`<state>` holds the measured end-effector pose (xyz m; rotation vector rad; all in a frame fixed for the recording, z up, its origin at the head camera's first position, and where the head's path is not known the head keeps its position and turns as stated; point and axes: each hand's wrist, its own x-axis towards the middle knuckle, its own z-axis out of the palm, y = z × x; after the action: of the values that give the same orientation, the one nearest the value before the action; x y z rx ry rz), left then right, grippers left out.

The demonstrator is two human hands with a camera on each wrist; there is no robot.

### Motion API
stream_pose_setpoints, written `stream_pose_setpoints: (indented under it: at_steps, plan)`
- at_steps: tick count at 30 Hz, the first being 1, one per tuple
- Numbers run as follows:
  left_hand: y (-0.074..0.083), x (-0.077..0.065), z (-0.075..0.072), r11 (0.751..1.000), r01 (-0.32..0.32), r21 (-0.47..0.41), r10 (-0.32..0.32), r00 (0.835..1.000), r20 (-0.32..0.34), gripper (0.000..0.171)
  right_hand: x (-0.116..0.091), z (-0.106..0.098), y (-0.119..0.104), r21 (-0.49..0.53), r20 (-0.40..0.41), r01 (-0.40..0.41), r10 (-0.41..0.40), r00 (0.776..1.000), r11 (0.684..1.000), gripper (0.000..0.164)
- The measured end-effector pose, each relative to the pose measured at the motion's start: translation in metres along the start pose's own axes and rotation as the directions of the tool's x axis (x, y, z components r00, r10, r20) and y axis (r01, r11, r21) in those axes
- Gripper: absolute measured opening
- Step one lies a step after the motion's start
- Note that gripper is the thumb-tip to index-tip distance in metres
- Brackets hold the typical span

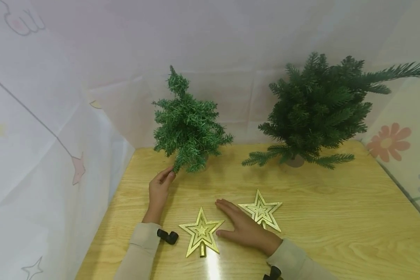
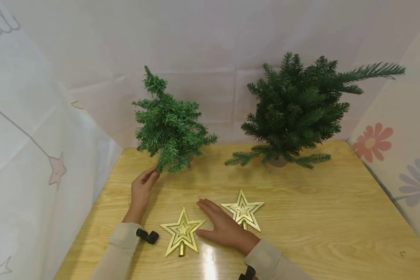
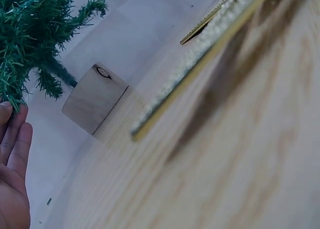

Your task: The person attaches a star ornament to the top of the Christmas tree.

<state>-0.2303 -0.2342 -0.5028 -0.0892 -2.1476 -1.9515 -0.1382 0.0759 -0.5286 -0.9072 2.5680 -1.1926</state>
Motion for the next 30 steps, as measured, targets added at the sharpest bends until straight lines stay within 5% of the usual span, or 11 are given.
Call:
stream_pose_setpoints:
  at_steps: [5, 13, 30]
  plan:
    - [-0.001, 0.002, 0.000, 1.000, -0.008, -0.017, 0.008, 1.000, 0.006, 0.032, 0.000, 0.002, 0.002, -0.031, 0.000, -0.002, 0.002, 1.000, 1.000, 0.087]
    - [-0.027, 0.009, -0.002, 0.999, -0.007, -0.043, 0.006, 1.000, -0.031, 0.033, -0.003, 0.004, -0.006, -0.046, 0.045, -0.009, 0.011, 0.999, 0.999, 0.093]
    - [-0.029, 0.008, -0.001, 0.999, -0.031, -0.029, 0.029, 0.998, -0.049, 0.033, -0.004, 0.013, -0.013, -0.206, 0.059, -0.005, 0.018, 0.998, 0.978, 0.105]
